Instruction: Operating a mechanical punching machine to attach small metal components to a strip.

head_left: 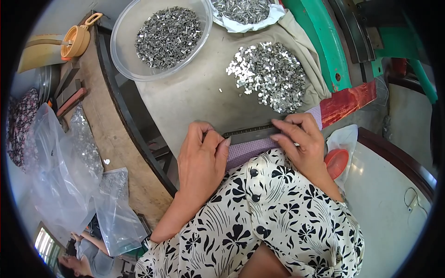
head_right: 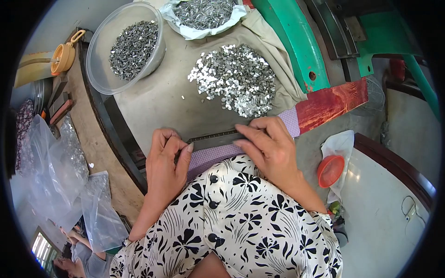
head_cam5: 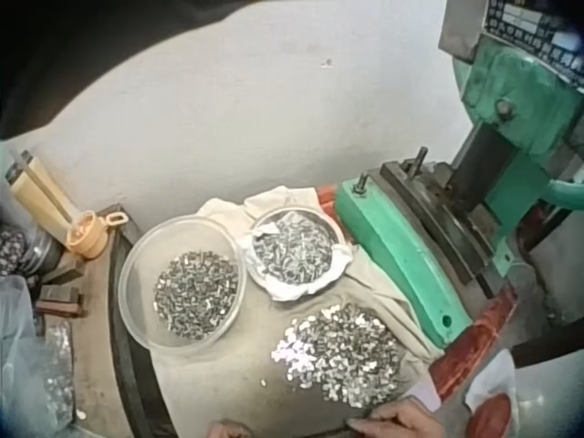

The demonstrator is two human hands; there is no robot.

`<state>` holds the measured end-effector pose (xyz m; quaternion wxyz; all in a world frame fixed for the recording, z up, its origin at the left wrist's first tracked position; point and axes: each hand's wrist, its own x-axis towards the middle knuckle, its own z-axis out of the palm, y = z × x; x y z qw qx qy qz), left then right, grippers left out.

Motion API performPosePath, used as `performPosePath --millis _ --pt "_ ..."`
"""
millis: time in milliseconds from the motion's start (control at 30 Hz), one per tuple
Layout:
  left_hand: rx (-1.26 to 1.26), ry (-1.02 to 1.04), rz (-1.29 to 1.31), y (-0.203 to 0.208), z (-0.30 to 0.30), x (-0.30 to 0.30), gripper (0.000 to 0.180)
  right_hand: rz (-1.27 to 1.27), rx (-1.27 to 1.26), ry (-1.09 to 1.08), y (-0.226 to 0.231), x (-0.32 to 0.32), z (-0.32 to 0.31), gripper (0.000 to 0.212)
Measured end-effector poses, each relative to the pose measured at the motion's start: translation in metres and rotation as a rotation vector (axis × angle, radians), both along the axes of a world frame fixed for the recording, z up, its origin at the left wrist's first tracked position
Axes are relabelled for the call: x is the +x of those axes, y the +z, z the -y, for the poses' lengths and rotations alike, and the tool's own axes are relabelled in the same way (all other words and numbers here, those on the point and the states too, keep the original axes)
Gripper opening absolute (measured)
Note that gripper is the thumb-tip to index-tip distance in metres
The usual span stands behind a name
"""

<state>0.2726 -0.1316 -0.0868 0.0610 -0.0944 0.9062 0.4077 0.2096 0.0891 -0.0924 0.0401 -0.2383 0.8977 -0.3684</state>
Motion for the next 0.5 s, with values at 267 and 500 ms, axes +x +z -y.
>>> performPosePath --millis 267,500 --pt "0.081 0.062 0.032 0.0 0.002 -0.001 0.014 -0.031 -0.015 -0.041 -0.017 0.002 -0.009 0.037" --pt "0.107 0.004 -0.03 -0.004 0.008 0.003 0.024 -0.026 -0.125 -0.019 -0.023 0.002 -0.016 0.036"
